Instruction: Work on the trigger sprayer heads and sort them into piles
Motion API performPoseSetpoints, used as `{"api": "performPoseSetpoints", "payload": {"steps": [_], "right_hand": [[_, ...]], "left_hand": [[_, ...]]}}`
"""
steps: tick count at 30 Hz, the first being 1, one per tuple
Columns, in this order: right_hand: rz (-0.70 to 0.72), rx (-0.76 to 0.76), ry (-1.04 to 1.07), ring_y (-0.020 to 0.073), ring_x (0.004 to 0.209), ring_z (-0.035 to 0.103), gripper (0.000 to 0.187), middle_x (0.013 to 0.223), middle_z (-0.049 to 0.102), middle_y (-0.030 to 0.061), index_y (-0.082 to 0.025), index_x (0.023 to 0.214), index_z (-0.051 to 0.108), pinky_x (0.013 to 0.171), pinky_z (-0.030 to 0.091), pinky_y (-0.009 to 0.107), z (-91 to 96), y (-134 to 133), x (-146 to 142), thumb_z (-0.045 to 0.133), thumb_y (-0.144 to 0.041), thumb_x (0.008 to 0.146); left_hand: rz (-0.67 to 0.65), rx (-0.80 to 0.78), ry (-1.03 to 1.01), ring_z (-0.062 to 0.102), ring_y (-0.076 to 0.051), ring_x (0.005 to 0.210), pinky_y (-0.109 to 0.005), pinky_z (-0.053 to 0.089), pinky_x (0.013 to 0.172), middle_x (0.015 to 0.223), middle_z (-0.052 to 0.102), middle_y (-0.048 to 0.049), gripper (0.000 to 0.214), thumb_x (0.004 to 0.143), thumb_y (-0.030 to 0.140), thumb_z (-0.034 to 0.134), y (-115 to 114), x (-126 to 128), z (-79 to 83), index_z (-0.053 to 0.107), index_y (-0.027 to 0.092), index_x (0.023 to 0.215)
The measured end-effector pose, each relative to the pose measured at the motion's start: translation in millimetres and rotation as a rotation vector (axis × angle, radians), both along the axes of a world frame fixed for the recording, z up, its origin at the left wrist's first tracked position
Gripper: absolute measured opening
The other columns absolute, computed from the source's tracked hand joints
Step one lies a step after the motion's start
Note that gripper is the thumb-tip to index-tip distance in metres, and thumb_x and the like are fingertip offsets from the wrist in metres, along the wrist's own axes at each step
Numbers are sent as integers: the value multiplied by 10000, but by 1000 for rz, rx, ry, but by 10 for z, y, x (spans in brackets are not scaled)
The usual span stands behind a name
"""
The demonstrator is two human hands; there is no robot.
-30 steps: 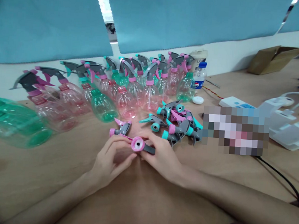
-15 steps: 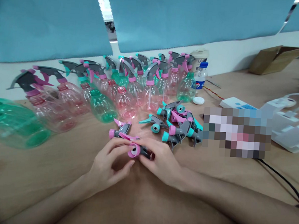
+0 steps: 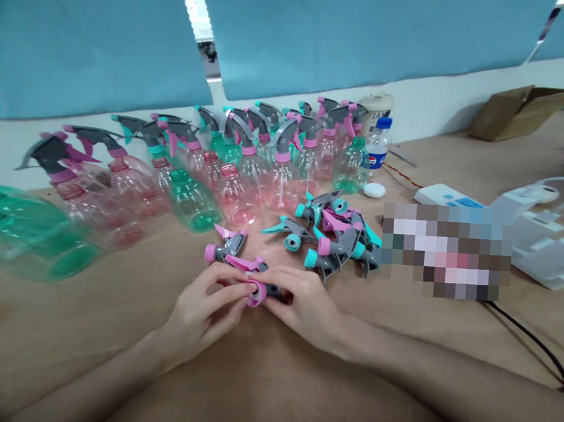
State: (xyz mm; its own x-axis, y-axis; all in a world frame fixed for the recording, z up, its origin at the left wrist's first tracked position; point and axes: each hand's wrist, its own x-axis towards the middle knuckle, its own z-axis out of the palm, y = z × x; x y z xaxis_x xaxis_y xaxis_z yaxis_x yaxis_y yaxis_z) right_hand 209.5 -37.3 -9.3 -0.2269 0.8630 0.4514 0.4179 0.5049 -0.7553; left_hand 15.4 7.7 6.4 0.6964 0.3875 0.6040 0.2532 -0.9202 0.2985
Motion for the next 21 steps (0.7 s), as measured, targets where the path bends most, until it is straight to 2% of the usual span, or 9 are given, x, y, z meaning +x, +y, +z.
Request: {"api": "performPoseSetpoints", "payload": {"steps": [4, 9, 15, 21], "right_hand": [[-4, 16, 1, 160, 873, 681, 184, 977, 727, 36, -214, 1010, 676, 737, 550, 275, -33, 8, 21, 600, -176, 846], [-57, 32, 5, 144, 811, 666, 168, 945, 716, 35, -198, 982, 669, 674, 546, 248, -50, 23, 12, 613, -155, 830], [-57, 44, -26, 123, 750, 638, 165, 923, 710, 33, -184, 972, 669, 661, 523, 226, -64, 16, -12, 599, -127, 834], [-72, 12, -45, 120, 702, 602, 145, 862, 683, 13, -195, 938, 677, 637, 485, 227, -56, 18, -16, 617, -129, 823]], "left_hand": [[-31, 36, 54, 600, -169, 845, -280, 557, 663, 985, 615, -77, 319, 842, 35, 502, 9, -25, 10, 598, 203, 1096], [34, 89, 78, 584, -186, 855, -332, 545, 718, 983, 628, -86, 307, 837, 29, 519, 9, -5, 9, 600, 171, 1097], [39, 32, -7, 541, -168, 797, -282, 525, 644, 899, 577, -70, 222, 847, 63, 545, -10, 43, -34, 605, 150, 1041], [46, -96, -9, 558, -151, 822, -265, 527, 685, 932, 525, -58, 156, 873, 97, 540, 4, 28, -78, 606, 161, 1000]]}}
